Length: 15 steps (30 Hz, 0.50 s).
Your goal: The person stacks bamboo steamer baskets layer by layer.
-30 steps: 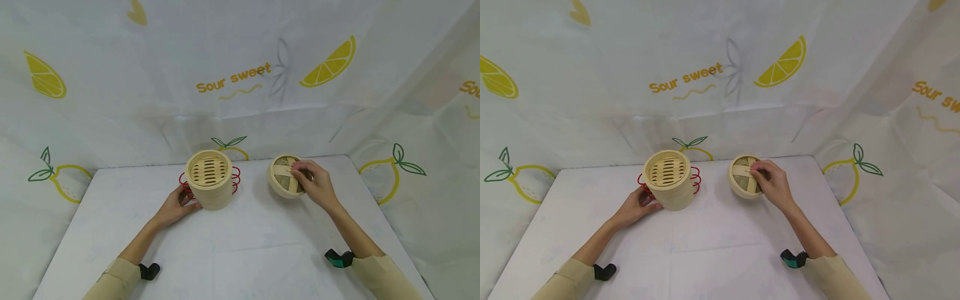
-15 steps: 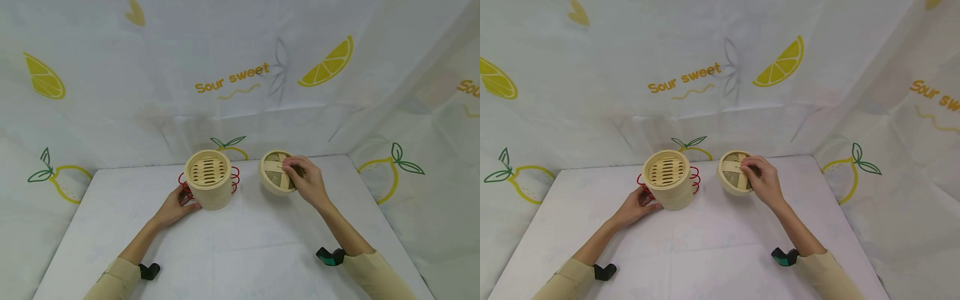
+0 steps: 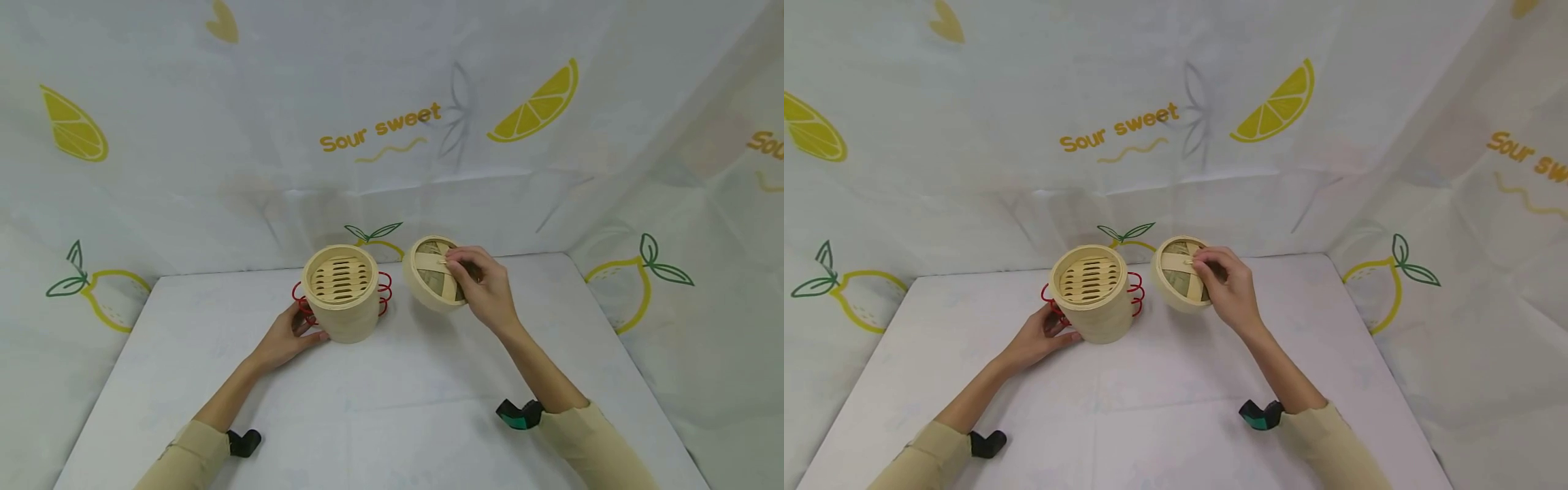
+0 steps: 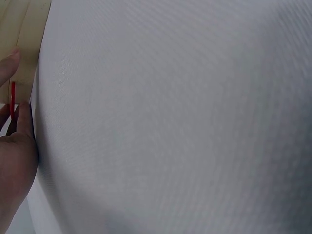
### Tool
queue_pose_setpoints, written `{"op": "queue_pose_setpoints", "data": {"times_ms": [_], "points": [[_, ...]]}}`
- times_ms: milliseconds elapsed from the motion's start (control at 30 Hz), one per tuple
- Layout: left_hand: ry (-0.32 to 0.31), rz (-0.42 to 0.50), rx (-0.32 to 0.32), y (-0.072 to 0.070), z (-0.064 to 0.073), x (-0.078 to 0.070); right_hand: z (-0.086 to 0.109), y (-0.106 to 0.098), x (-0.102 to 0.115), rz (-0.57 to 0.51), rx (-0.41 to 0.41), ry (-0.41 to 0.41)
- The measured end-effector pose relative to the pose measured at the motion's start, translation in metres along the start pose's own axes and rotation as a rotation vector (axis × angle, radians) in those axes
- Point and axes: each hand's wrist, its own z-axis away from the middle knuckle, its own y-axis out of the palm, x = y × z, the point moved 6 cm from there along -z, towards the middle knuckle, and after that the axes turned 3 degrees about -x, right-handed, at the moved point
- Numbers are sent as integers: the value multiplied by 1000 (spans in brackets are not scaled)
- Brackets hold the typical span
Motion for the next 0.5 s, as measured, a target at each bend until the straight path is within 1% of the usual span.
{"op": "queue_pose_setpoints", "data": {"times_ms": [167, 500], "points": [[-5, -7, -4, 0, 0, 0, -3, 8, 5, -21, -5, -13], [-3, -8, -7, 0, 0, 1, -11, 24, 13, -48, -12, -2]]}}
